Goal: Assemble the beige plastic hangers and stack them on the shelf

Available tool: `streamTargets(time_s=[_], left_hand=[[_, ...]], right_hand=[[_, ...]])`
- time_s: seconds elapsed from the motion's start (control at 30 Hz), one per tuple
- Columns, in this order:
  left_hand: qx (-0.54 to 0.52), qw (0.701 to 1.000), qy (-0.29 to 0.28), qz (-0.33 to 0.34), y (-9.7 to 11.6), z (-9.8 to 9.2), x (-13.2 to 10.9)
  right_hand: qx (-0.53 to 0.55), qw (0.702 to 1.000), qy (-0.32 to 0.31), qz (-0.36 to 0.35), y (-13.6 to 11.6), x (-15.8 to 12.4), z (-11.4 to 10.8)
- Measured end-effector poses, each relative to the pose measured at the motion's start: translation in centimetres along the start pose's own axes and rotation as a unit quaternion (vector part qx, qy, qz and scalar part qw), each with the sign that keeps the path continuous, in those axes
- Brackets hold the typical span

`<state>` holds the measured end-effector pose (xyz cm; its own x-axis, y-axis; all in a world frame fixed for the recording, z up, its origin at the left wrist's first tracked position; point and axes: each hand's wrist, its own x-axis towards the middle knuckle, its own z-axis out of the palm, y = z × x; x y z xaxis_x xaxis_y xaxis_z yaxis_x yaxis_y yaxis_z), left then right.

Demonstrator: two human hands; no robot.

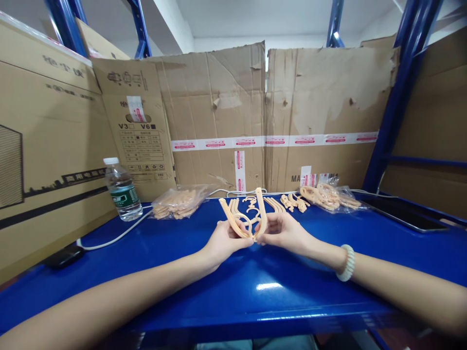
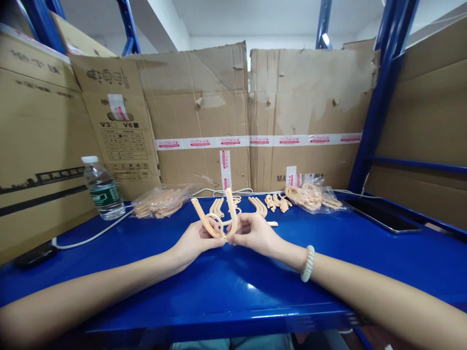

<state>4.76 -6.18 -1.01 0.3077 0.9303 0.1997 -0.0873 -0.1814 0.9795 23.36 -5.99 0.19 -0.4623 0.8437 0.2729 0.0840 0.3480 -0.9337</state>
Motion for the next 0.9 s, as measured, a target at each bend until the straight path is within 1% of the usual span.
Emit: streamTargets(time_s=[0.13,0.2,0.27,0.33,0.37,0.43,0.47,0.53,0.6,0.63,0.73,0.83,0.9], left_hand=[[-0.019,1.000,0.009,-0.017,0.2,0.0,0.0],[-0.050,0.998,0.013,-0.044,0.6,-0.2,0.0],[-0.081,0.994,0.026,-0.072,1.1,-0.6,0.3],[-0.101,0.990,0.052,-0.088,1.5,-1.4,0.7],[-0.107,0.988,0.068,-0.092,1.7,-1.8,1.1],[-0.118,0.984,0.096,-0.096,2.0,-2.8,1.8],[-0.123,0.982,0.106,-0.095,2.1,-3.3,2.2],[-0.129,0.980,0.125,-0.089,2.2,-4.2,2.8],[-0.113,0.980,0.147,-0.072,2.3,-5.0,3.2],[-0.099,0.981,0.159,-0.060,2.3,-5.4,3.4],[-0.061,0.979,0.193,-0.028,2.6,-6.4,3.6],[-0.044,0.973,0.228,0.007,2.8,-6.9,3.8],[-0.017,0.970,0.238,0.038,2.8,-6.8,3.8]], right_hand=[[0.032,0.998,0.045,0.027,0.2,0.5,0.2],[0.030,0.997,0.056,0.041,-0.1,0.8,-0.4],[0.023,0.998,0.047,0.044,-0.5,1.1,-1.9],[0.004,0.999,0.023,0.028,-1.2,1.3,-4.0],[-0.026,1.000,0.012,0.013,-1.6,1.4,-5.1],[-0.120,0.992,-0.012,-0.022,-2.3,1.4,-7.2],[-0.180,0.983,-0.016,-0.039,-2.6,1.4,-8.1],[-0.302,0.951,-0.027,-0.063,-3.1,1.3,-9.3],[-0.397,0.913,-0.058,-0.069,-3.1,1.2,-9.9],[-0.427,0.898,-0.081,-0.067,-3.0,1.2,-10.1],[-0.470,0.871,-0.133,-0.062,-2.3,1.3,-10.4],[-0.493,0.854,-0.153,-0.064,-1.6,1.5,-10.6],[-0.501,0.846,-0.171,-0.056,-1.5,1.6,-10.7]])
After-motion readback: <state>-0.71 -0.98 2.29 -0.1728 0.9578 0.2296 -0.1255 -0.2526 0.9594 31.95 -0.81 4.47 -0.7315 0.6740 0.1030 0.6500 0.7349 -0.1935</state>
